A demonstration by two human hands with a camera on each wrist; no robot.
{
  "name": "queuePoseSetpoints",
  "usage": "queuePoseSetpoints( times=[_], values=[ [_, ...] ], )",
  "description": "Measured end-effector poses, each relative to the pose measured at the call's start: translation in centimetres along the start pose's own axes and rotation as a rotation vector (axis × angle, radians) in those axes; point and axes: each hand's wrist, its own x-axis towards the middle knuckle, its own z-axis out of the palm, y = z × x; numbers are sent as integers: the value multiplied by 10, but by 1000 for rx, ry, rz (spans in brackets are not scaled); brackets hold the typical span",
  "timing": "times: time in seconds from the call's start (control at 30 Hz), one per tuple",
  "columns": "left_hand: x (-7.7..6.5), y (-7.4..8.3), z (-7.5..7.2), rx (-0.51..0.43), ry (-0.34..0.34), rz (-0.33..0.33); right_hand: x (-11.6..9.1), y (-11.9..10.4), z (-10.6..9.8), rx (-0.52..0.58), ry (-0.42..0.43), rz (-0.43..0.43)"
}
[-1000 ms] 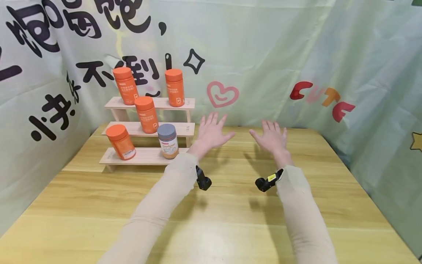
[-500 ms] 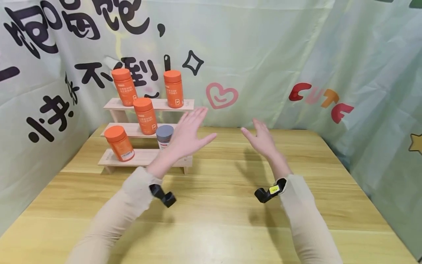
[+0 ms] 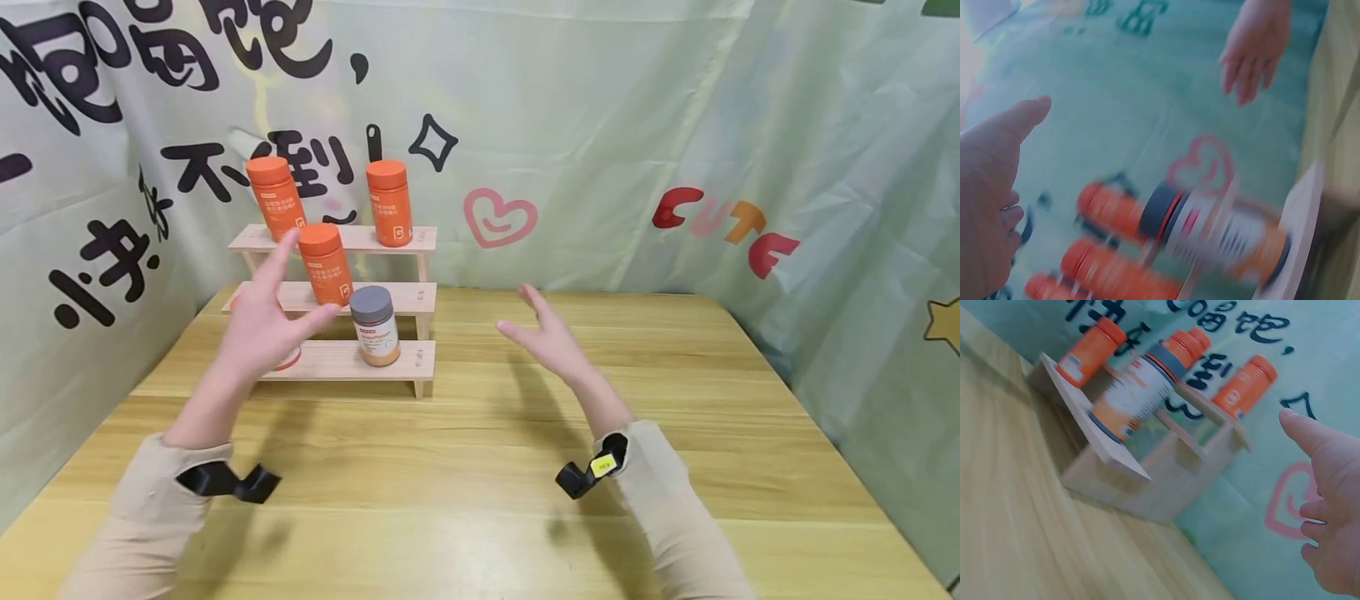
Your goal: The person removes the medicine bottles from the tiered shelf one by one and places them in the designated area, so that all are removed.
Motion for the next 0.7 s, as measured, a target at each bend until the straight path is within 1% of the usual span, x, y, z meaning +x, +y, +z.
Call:
queuePoseSetpoints(
  times=[0.07, 0.17, 0.2, 0.27, 0.33, 0.4, 0.47, 0.6, 0.7],
  values=[
    [-6, -14, -15, -30, 45, -47, 0, -3, 9, 24, -22, -12],
    [-16, -36, -37, -37, 86, -163, 1, -7, 23, 50, -57, -21],
    [-19, -45, -43, -41, 94, -208, 2, -7, 28, 60, -68, -21],
    [-25, -63, -54, -43, 103, -277, 3, -8, 38, 78, -88, -27],
    [-31, -82, -63, -87, 95, -338, 4, -8, 47, 104, -106, -31],
    [-36, -101, -68, -134, 66, -386, 6, -6, 56, 135, -124, -34],
    [-41, -119, -69, -188, 12, -425, 8, -5, 65, 153, -141, -39],
    [-50, -152, -64, -239, -115, -488, 12, -3, 83, 182, -162, -15],
    [-56, -171, -57, -266, -200, -523, 15, -2, 96, 198, -170, 19]
  ],
)
